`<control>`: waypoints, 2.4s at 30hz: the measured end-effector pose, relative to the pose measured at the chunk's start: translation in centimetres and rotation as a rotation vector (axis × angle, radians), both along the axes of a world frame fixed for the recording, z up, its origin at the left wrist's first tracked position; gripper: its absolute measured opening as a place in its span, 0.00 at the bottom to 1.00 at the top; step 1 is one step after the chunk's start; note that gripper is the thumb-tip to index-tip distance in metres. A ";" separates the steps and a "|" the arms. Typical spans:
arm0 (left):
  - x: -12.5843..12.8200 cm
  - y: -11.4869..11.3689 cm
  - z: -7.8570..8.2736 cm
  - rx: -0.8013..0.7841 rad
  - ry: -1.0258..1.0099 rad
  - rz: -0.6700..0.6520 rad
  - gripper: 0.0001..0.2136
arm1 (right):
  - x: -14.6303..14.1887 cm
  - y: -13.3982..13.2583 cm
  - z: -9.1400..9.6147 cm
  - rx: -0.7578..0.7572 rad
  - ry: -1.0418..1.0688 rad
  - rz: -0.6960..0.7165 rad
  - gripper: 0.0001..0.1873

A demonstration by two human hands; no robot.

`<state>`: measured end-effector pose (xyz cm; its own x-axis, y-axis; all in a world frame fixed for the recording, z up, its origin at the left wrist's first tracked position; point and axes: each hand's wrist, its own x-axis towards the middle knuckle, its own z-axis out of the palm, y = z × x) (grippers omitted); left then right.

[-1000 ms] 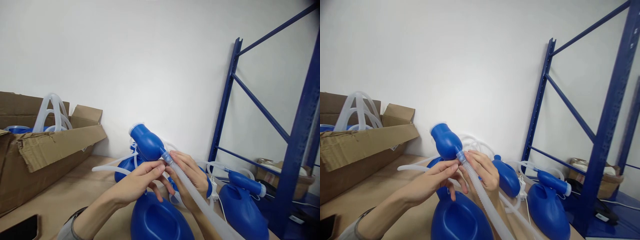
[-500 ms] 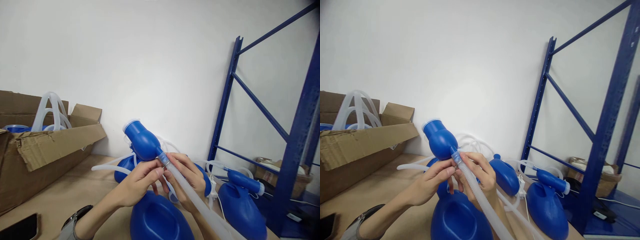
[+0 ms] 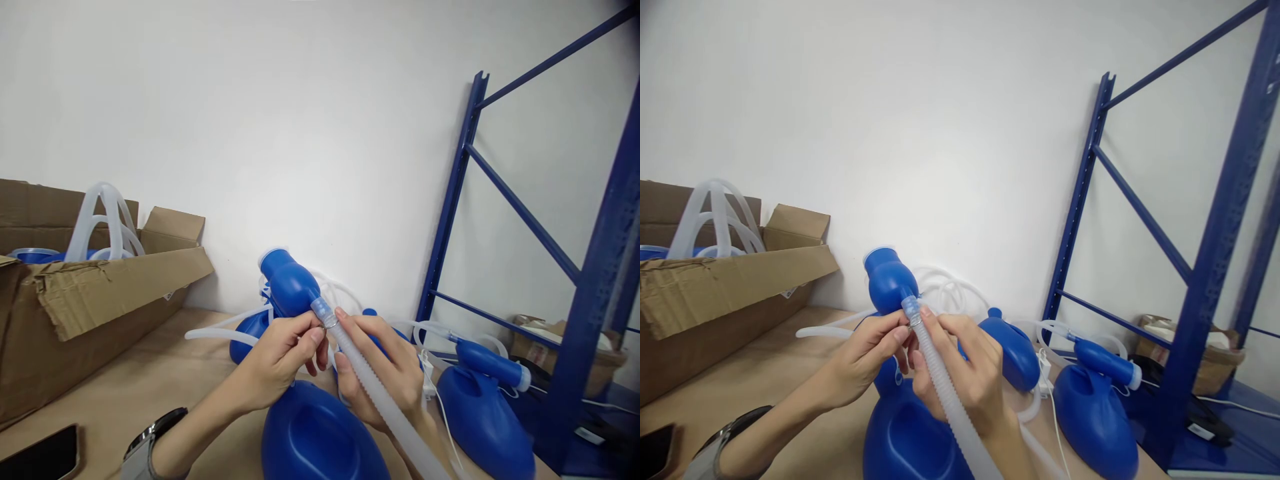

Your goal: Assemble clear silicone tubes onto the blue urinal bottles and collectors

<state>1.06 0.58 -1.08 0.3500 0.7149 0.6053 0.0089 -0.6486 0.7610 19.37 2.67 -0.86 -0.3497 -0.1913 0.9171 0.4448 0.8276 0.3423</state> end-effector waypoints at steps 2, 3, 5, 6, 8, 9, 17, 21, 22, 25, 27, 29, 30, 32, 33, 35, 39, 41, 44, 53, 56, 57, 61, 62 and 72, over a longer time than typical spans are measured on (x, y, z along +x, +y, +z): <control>-0.1 0.0 0.0 0.019 -0.015 0.032 0.21 | -0.1 -0.2 -0.1 0.013 0.016 0.020 0.30; -0.1 0.0 -0.1 0.035 -0.025 0.052 0.21 | -0.2 -0.2 -0.1 -0.002 0.024 0.033 0.30; -0.1 0.0 -0.1 0.059 -0.056 0.088 0.21 | -0.2 -0.3 -0.1 -0.062 0.036 0.064 0.28; 0.0 0.0 -0.2 0.061 -0.079 0.095 0.21 | -0.2 -0.3 0.0 -0.093 0.035 0.086 0.27; 0.2 0.1 -0.3 0.021 -0.151 0.079 0.22 | -0.2 -0.2 0.1 -0.137 0.020 0.137 0.27; 0.3 0.2 -0.4 -0.018 -0.200 0.056 0.22 | -0.1 -0.2 0.1 -0.151 0.011 0.160 0.27; 1.2 1.2 -0.9 -0.249 -0.532 -0.085 0.21 | -0.5 0.6 0.2 -0.128 -0.040 0.196 0.29; 1.0 1.1 -0.5 -0.270 -0.516 -0.084 0.21 | -0.4 0.6 0.4 -0.101 -0.068 0.209 0.31; 0.9 1.1 -0.4 -0.274 -0.495 -0.092 0.21 | -0.4 0.5 0.4 -0.106 -0.076 0.208 0.31; 0.4 0.9 -0.1 -0.286 -0.438 -0.116 0.19 | 0.0 0.4 0.5 -0.131 -0.098 0.211 0.32; 0.1 0.6 0.1 -0.277 -0.384 -0.111 0.18 | 0.4 0.4 0.4 -0.166 -0.099 0.210 0.33; -0.1 0.3 0.4 -0.253 -0.308 -0.085 0.18 | 0.7 0.6 0.3 -0.230 -0.078 0.215 0.31; -0.1 0.1 0.6 -0.234 -0.275 -0.061 0.18 | 0.8 0.7 0.2 -0.270 -0.065 0.226 0.30; -0.1 -0.1 0.8 -0.185 -0.228 -0.007 0.17 | 1.1 1.1 0.1 -0.360 -0.040 0.265 0.28; -0.1 -0.2 0.9 -0.160 -0.217 0.023 0.16 | 1.2 1.2 0.0 -0.411 -0.036 0.289 0.26; 0.1 -0.2 0.9 -0.117 -0.214 0.073 0.16 | 1.3 1.4 0.0 -0.508 -0.041 0.338 0.23; 0.3 0.0 0.5 -0.047 -0.194 0.146 0.16 | 1.4 1.3 0.0 -0.639 -0.024 0.419 0.17; 0.3 0.1 0.3 -0.007 -0.161 0.174 0.17 | 1.4 1.2 0.0 -0.673 -0.003 0.442 0.16; 0.3 0.2 0.1 0.017 -0.127 0.190 0.19 | 1.3 1.2 -0.1 -0.724 0.011 0.472 0.15; 0.3 0.5 -0.1 0.092 -0.092 0.334 0.19 | 1.3 1.4 0.0 -0.685 0.001 0.484 0.15; 0.3 0.4 -0.1 0.106 -0.044 0.385 0.18 | 1.4 1.5 0.0 -0.675 0.013 0.448 0.15; 0.3 0.4 -0.1 0.110 -0.036 0.403 0.18 | 1.4 1.5 0.0 -0.672 0.013 0.447 0.15; 0.2 0.2 0.1 0.108 0.003 0.437 0.18 | 1.6 1.6 0.1 -0.687 0.018 0.446 0.14; 0.1 0.1 0.2 0.099 0.016 0.445 0.18 | 1.7 1.6 0.1 -0.698 0.021 0.441 0.14; -0.3 -0.9 1.9 -0.721 -0.503 -0.067 0.21 | 1.6 3.2 -0.8 -0.937 -0.156 0.532 0.15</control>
<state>0.78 -0.29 0.84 0.2181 0.9699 0.1079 -0.4584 0.0042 0.8887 21.01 5.91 -1.68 -0.5545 0.3997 0.7299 -0.0409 0.8629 -0.5036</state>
